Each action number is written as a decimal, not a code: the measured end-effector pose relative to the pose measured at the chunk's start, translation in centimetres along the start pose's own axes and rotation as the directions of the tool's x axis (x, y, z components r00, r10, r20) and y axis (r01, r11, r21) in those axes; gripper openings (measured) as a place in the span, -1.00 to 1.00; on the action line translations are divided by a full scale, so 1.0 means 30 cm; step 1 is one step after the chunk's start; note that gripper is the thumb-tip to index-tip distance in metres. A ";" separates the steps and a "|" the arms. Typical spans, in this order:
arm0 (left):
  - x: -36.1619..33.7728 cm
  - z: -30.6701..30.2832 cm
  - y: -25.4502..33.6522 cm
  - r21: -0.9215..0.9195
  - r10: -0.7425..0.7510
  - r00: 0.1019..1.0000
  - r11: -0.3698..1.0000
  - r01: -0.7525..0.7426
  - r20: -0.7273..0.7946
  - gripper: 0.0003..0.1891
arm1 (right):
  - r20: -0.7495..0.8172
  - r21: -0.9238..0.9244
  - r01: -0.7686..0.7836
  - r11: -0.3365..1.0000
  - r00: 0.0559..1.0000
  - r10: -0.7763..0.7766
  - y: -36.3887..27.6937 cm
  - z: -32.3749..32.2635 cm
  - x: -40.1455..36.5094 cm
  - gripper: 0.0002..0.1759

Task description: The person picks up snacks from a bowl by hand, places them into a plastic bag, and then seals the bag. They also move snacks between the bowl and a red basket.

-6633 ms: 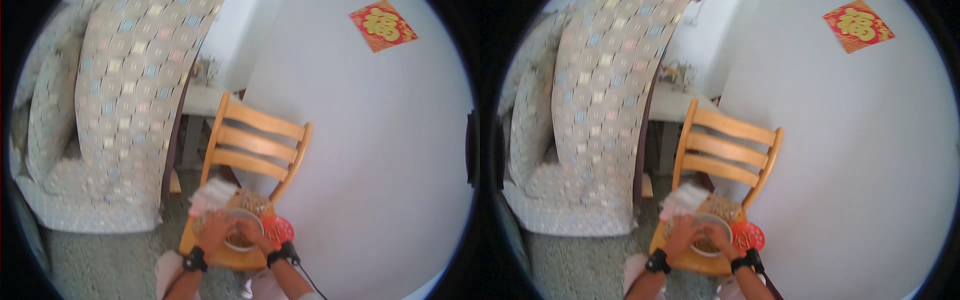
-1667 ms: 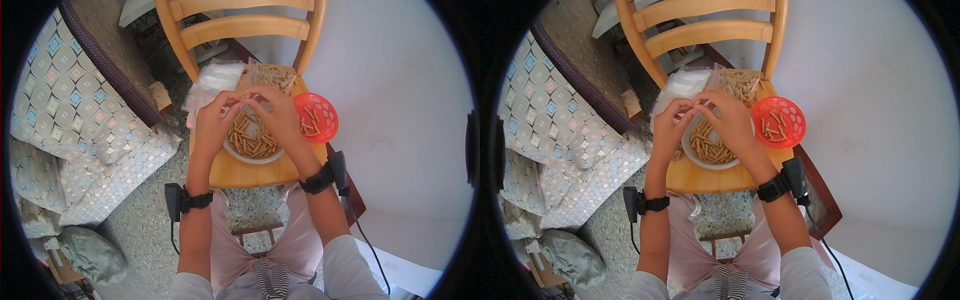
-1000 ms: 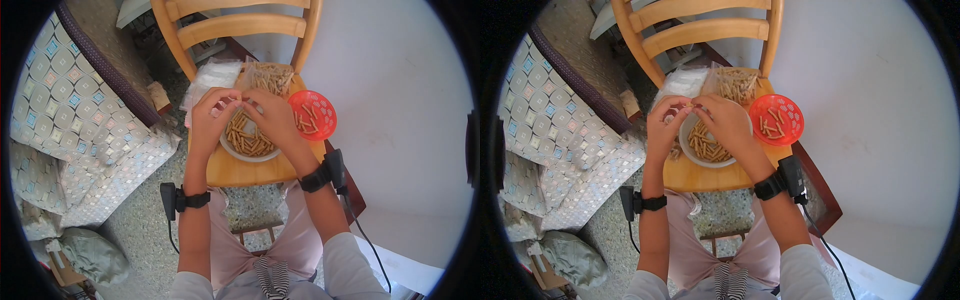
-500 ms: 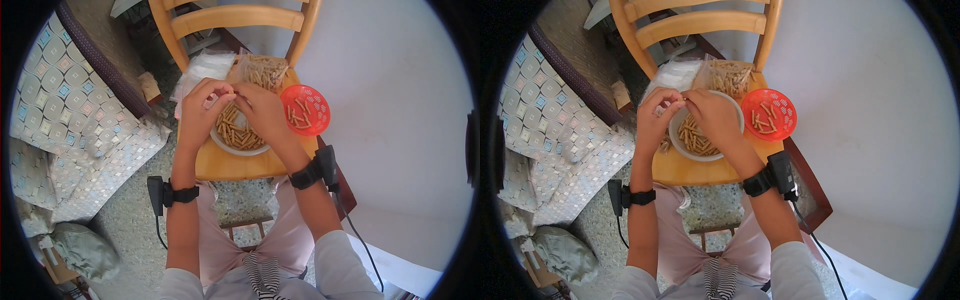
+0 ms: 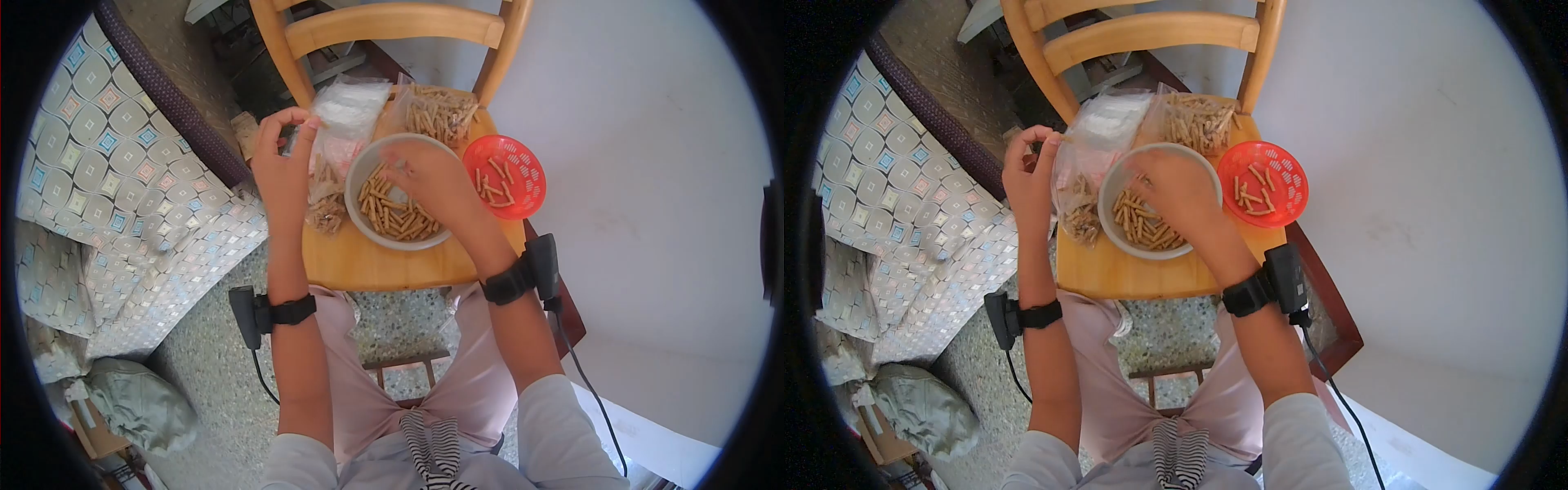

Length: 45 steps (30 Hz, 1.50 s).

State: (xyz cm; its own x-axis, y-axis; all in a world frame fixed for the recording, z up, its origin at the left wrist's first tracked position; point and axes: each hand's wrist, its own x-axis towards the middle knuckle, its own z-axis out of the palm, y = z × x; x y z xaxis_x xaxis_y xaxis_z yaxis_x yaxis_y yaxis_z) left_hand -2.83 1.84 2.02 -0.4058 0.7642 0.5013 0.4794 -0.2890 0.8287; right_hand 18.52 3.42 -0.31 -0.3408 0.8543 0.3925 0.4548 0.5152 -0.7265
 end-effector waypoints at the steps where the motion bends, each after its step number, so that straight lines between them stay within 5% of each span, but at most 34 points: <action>1: 0.004 -0.017 -0.020 0.001 -0.001 1.000 1.000 0.001 0.001 -0.83 | 0.122 -0.134 0.067 0.989 0.991 -0.051 0.036 0.016 -0.015 -0.71; 3: 0.002 -0.036 -0.057 0.453 0.186 0.982 0.872 -0.185 0.043 -0.84 | 0.249 -0.255 0.144 0.956 0.965 -0.080 0.039 0.027 -0.028 -0.68; 5: -0.001 -0.039 -0.075 0.455 0.152 0.986 0.875 -0.167 0.068 -0.85 | 0.473 -0.359 0.046 0.932 0.870 0.139 0.034 0.047 -0.037 -0.65; 10: -0.005 -0.059 -0.060 0.534 0.182 0.981 0.823 -0.192 0.071 -0.84 | 0.548 -0.394 0.113 0.912 0.825 0.134 0.056 0.095 -0.052 -0.74; 12: -0.018 -0.076 -0.077 0.617 0.066 0.973 0.763 -0.192 0.222 -0.81 | 0.542 -0.401 0.109 0.909 0.829 0.140 0.086 0.119 -0.062 -0.77; 16: -0.028 -0.080 -0.132 0.572 0.012 0.958 0.800 -0.181 0.287 -0.79 | 0.469 -0.434 0.115 0.893 0.876 0.115 0.094 0.133 -0.062 -0.77; 20: -0.017 -0.069 -0.093 0.560 0.097 0.979 0.808 -0.182 0.179 -0.78 | 0.316 -0.535 0.091 0.840 0.944 0.099 0.096 0.129 -0.055 -0.69; 27: -0.019 -0.036 -0.055 0.392 0.098 0.981 0.906 -0.158 0.169 -0.80 | 0.447 -0.454 0.055 0.889 0.877 0.174 0.105 0.126 -0.031 -0.65; 32: -0.033 0.004 -0.050 0.346 0.111 0.964 0.918 -0.192 0.241 -0.81 | 0.388 -0.297 0.144 0.944 0.921 -0.019 0.125 0.146 -0.038 -0.79; 36: -0.046 0.022 -0.032 0.332 0.123 0.950 0.917 -0.219 0.289 -0.82 | 0.494 -0.339 0.136 0.931 0.868 0.053 0.069 0.130 -0.020 -0.81; 39: -0.044 0.024 -0.013 0.400 0.225 0.933 0.856 -0.327 0.282 -0.85 | 0.452 -0.418 0.052 0.907 0.878 0.158 0.028 0.106 0.003 -0.81; 41: -0.043 0.018 0.003 0.377 0.282 0.901 0.835 -0.399 0.330 -0.85 | 0.165 -0.275 0.094 0.957 0.985 -0.049 -0.001 0.088 0.020 -0.84; 45: -0.054 0.037 0.034 0.264 0.306 0.892 0.878 -0.400 0.334 -0.84 | -0.088 0.046 0.111 0.993 0.990 -0.106 -0.058 0.049 0.049 -0.83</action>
State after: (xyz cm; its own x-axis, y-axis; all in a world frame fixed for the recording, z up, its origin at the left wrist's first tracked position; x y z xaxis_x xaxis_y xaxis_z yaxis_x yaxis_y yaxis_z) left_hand -0.82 0.94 1.78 0.0446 0.7854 0.6174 0.7886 -0.4070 0.4608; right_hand 16.02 3.66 0.71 -0.3136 0.7973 0.5157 0.3756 0.6029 -0.7038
